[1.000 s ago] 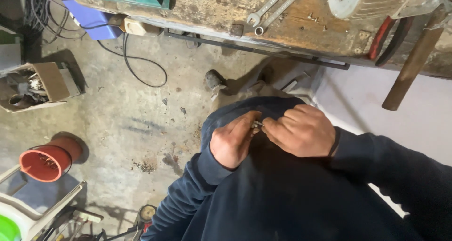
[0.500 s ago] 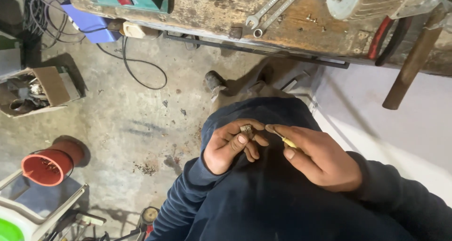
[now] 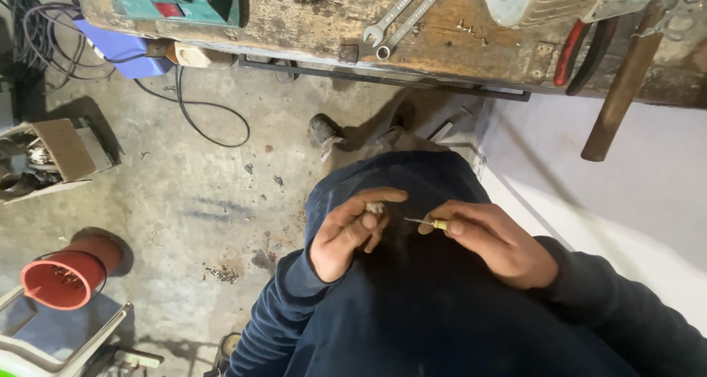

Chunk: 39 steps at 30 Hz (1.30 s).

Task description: The person uses a screwdriver to remove screws from a metal electrical component on a workbench. They then use pliers to strip the insulation from wires and manipulate small metal parts. The person briefly walks across the workshop floor to retrieve a small item from a toolbox before returning to the workbench.

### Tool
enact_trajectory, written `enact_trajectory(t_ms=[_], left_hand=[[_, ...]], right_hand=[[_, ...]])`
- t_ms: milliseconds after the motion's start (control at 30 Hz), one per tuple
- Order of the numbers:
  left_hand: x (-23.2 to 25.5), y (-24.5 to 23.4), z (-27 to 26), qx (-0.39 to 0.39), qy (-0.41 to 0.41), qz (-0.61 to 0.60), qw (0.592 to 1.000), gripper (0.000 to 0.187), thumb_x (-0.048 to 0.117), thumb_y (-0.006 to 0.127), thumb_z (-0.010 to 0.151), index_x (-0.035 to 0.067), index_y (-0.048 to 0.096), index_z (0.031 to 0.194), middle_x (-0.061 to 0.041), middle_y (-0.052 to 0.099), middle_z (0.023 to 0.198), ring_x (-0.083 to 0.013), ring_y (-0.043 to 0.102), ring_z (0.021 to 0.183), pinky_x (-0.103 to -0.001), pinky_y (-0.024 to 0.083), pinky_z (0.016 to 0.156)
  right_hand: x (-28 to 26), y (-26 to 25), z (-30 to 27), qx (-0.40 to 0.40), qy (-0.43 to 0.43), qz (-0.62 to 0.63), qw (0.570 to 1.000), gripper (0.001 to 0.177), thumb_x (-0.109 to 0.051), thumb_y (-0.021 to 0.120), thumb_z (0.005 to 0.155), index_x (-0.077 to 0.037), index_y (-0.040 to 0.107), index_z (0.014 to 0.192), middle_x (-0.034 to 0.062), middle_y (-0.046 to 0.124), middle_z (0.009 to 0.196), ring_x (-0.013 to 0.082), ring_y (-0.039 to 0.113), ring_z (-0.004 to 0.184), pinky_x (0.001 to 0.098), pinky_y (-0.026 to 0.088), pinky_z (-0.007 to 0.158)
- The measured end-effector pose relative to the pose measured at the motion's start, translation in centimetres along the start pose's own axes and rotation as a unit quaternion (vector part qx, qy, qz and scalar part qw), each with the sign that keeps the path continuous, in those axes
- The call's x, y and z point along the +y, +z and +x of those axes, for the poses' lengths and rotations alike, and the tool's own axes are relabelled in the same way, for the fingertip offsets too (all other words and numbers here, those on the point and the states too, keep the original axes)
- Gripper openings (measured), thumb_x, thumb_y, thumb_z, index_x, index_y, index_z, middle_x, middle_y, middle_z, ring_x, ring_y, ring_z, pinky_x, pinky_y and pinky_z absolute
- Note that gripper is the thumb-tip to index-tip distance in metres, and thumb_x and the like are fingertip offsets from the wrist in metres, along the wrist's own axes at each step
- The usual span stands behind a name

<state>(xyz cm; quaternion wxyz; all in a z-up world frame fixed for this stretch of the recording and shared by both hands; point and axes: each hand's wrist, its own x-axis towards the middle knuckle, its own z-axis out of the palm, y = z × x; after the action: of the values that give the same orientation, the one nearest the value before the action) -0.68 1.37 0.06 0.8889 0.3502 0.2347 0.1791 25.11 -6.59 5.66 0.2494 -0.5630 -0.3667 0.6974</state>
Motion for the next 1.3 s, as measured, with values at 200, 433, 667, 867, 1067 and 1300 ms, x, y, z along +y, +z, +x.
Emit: enact_trajectory(t_ms=[200, 433, 667, 867, 1067, 1300], left_hand=[[-1.3, -0.6, -0.2, 0.046, -0.017, 0.021, 0.999, 0.05, 0.035, 0.053, 0.112, -0.007, 0.056, 0.139, 0.001, 0.055, 0.086, -0.0067, 0.048, 0.071, -0.021, 0.04, 0.068], [-0.4, -0.6, 0.5, 0.043, 0.04, 0.156, 0.986, 0.041, 0.03, 0.058, 0.107, -0.006, 0.061, 0.126, -0.008, 0.072, 0.099, -0.012, 0.067, 0.079, -0.025, 0.055, 0.074], [0.1, -0.5, 0.7, 0.035, 0.062, 0.227, 0.971, 0.027, 0.016, 0.059, 0.106, -0.006, 0.065, 0.121, -0.014, 0.074, 0.116, -0.0183, 0.075, 0.088, -0.029, 0.06, 0.081], [1.5, -0.2, 1.0, 0.025, 0.07, 0.249, 0.966, 0.028, 0.015, 0.061, 0.105, -0.004, 0.063, 0.125, -0.012, 0.075, 0.107, -0.0215, 0.077, 0.094, -0.031, 0.061, 0.086], [2.0, 0.0, 1.1, 0.023, 0.1, 0.325, 0.94, 0.029, 0.012, 0.067, 0.099, -0.001, 0.066, 0.124, -0.015, 0.074, 0.115, -0.0277, 0.077, 0.098, -0.034, 0.061, 0.086], [1.4, -0.7, 1.6, -0.006, 0.161, 0.424, 0.891, 0.036, 0.018, 0.076, 0.094, 0.001, 0.065, 0.123, -0.014, 0.073, 0.117, -0.0329, 0.074, 0.104, -0.038, 0.059, 0.089]], right_hand=[[0.4, 0.0, 0.4, -0.019, 0.036, -0.031, 0.999, 0.023, -0.024, 0.06, 0.101, -0.002, 0.066, 0.104, 0.0023, 0.061, 0.08, 0.0112, 0.055, 0.073, 0.0271, 0.046, 0.066], [-2.7, 0.8, 1.5, -0.036, 0.04, -0.075, 0.996, 0.025, -0.028, 0.056, 0.1, -0.008, 0.072, 0.101, 0.0038, 0.063, 0.066, 0.0141, 0.057, 0.06, 0.0291, 0.048, 0.06], [-2.9, 1.3, 1.6, -0.002, 0.026, -0.105, 0.994, 0.024, -0.026, 0.056, 0.1, -0.008, 0.073, 0.098, 0.0085, 0.066, 0.068, 0.0194, 0.062, 0.058, 0.0314, 0.05, 0.059], [-3.2, 1.1, 1.6, 0.008, 0.012, -0.135, 0.991, 0.023, -0.025, 0.057, 0.098, -0.008, 0.073, 0.097, 0.0088, 0.072, 0.074, 0.0226, 0.069, 0.062, 0.0322, 0.052, 0.061], [-3.2, 1.3, 1.7, 0.017, -0.007, -0.176, 0.984, 0.024, -0.028, 0.059, 0.098, -0.009, 0.072, 0.099, 0.0101, 0.074, 0.079, 0.0274, 0.073, 0.069, 0.0342, 0.054, 0.061], [-2.2, 1.0, 2.0, 0.039, -0.056, -0.266, 0.961, 0.019, -0.026, 0.067, 0.093, -0.008, 0.072, 0.099, 0.0119, 0.072, 0.077, 0.0313, 0.07, 0.069, 0.0383, 0.052, 0.057]])
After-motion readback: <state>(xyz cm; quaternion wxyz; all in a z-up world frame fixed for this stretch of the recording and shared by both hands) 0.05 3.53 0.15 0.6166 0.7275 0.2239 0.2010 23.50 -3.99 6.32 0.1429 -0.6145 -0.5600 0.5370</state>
